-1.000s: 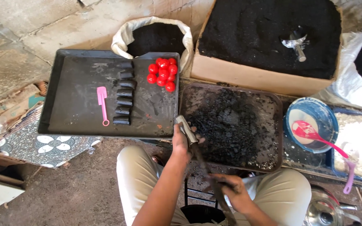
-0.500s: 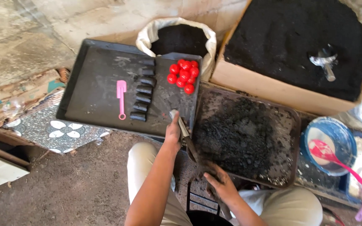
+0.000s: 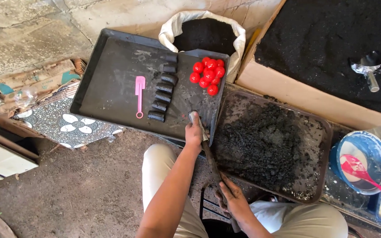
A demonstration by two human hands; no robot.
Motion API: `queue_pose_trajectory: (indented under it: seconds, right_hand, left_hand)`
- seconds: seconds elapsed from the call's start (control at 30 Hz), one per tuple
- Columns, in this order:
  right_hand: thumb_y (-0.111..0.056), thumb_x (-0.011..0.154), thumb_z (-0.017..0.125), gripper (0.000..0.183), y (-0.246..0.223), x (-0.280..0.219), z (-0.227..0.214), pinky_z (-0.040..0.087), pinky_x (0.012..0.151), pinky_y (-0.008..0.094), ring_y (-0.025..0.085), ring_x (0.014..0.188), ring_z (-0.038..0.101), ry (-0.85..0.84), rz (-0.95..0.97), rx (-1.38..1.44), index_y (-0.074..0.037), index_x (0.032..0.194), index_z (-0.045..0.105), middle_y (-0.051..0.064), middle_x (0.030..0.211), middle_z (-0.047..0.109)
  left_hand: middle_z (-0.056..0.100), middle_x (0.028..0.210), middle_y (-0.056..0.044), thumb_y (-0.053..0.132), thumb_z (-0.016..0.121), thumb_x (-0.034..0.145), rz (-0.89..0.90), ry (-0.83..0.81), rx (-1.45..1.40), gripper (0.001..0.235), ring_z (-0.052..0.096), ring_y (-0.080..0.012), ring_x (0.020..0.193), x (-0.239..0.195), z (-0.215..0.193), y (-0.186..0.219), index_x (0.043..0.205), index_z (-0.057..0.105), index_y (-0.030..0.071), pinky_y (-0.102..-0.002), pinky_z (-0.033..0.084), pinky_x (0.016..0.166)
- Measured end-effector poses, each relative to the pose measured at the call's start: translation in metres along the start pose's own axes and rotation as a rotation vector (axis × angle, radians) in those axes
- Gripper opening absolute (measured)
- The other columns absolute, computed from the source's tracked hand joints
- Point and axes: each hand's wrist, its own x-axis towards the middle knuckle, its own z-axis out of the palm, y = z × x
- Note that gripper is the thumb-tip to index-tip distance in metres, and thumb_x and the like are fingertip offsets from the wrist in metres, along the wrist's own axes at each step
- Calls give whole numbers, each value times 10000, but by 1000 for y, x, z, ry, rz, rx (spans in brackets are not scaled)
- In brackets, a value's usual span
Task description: The person scoops black granular material into a cylindrical metal mold, packs it down, and uses a wooden stick to push the formed cylinder onto a tray. They repeat this process, arranging the black cylinders next to red spherical objects.
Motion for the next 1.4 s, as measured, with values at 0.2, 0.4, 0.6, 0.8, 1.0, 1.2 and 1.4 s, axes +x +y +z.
queue_pose_trajectory:
  seconds: [0.2, 0.4, 0.6, 0.8, 1.0, 1.2, 1.4]
  right_hand:
    - [-361, 972, 598, 692, -2, -3, 3, 383, 424, 297, 182, 505, 487, 38, -24, -65, -281, 1637, 424, 80, 664, 542]
    - [-377, 965, 607, 665, -15, -6, 17, 319, 421, 286, 162, 474, 429, 59, -18, -39, -274, 1612, 491, 62, 650, 475]
    - [-437, 938, 595, 729, -2, 17, 6, 385, 435, 279, 170, 517, 512, 41, -35, -88, -319, 1635, 419, 98, 718, 610]
    - [-446, 944, 599, 695, -15, 25, 12, 365, 453, 274, 143, 498, 439, 40, -7, -94, -330, 1616, 463, 51, 676, 528]
    - [-373, 1002, 577, 636, -39, 37, 28, 330, 417, 266, 120, 450, 421, 26, -33, -94, -316, 1622, 446, 29, 654, 535]
    - [-378, 1015, 564, 571, -64, 36, 40, 283, 379, 289, 136, 416, 378, 43, -71, -39, -294, 1578, 530, 50, 673, 492]
    - [-397, 1004, 559, 657, -40, 5, 17, 344, 388, 247, 135, 428, 458, 47, -5, -157, -278, 1634, 414, 38, 659, 600]
  left_hand:
    - [628, 1316, -122, 808, 446, 800, 12, -10, -1, 1021, 605, -307, 1119, 2, 2, 0, 1521, 471, 87, -443, 459, 904]
    - [656, 1218, -126, 823, 442, 786, 40, 9, 15, 1001, 620, -294, 1038, 14, 3, -6, 1454, 529, 82, -431, 475, 845]
    - [683, 1194, -110, 816, 451, 792, 23, -6, 17, 961, 633, -285, 1003, 6, 3, 1, 1418, 556, 95, -427, 473, 837]
    - [626, 856, -79, 792, 470, 842, 26, -38, -49, 848, 567, -226, 654, 10, 2, -5, 1297, 583, 84, -395, 461, 609]
    - [673, 978, -127, 827, 464, 795, 53, 6, 29, 963, 651, -267, 810, 26, 4, -20, 1284, 579, 6, -444, 508, 699]
    - [503, 1562, -146, 849, 425, 778, -32, 18, 110, 1140, 512, -379, 1397, 17, 12, -34, 1620, 314, 89, -458, 409, 1091]
    - [591, 1442, -180, 792, 435, 831, -8, -32, 7, 1005, 583, -377, 1282, 5, 11, -17, 1509, 464, 51, -499, 470, 1013]
